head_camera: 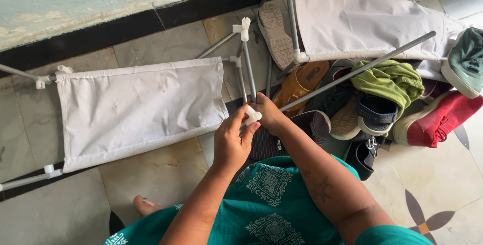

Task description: The person assembles a shoe rack by threading metal tubes through fabric shelves and inserting them into plastic connectors.

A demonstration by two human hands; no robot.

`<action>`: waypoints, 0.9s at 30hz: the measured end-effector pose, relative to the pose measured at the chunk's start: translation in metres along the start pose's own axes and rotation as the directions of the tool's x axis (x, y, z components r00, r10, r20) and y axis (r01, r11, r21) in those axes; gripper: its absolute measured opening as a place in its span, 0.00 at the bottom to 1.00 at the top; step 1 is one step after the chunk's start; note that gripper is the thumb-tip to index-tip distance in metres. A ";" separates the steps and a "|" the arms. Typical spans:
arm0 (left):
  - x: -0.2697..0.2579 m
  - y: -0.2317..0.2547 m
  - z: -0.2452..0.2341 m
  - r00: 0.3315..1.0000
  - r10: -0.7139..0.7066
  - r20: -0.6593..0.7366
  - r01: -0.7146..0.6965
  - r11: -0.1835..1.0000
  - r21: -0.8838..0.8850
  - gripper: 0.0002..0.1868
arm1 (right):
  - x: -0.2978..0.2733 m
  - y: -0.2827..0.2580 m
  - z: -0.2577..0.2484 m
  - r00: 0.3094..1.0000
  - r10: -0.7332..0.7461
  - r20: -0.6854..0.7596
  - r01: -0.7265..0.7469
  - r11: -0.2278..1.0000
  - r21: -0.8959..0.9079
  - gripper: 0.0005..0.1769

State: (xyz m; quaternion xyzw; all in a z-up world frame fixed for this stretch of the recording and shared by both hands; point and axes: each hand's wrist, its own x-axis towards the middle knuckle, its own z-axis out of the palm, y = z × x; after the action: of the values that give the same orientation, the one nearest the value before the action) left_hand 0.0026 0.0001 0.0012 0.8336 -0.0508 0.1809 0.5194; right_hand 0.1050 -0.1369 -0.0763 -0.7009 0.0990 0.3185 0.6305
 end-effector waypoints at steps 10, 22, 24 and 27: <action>0.017 -0.010 -0.007 0.996 0.053 0.077 -0.054 0.999 0.007 0.20 | -0.008 -0.015 0.004 1.000 -0.015 0.006 0.015 0.999 -0.034 0.13; 0.050 -0.011 -0.027 0.938 0.036 0.345 0.029 0.983 -0.182 0.19 | -0.013 -0.023 0.001 0.998 -0.040 0.038 0.045 0.989 -0.140 0.11; 0.051 -0.011 -0.029 0.925 0.022 0.379 0.067 0.973 -0.220 0.19 | -0.014 -0.023 0.002 0.999 -0.027 0.032 0.031 0.989 -0.143 0.11; 0.051 -0.012 -0.031 0.926 0.057 0.373 0.007 0.986 -0.168 0.21 | -0.013 -0.022 0.002 0.999 -0.031 0.025 0.034 0.987 -0.154 0.10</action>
State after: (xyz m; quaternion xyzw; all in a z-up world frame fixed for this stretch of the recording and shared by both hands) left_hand 0.0460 0.0378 0.0216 0.8058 -0.1751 0.0192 0.5654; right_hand 0.1065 -0.1345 -0.0511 -0.7454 0.0555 0.3227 0.5806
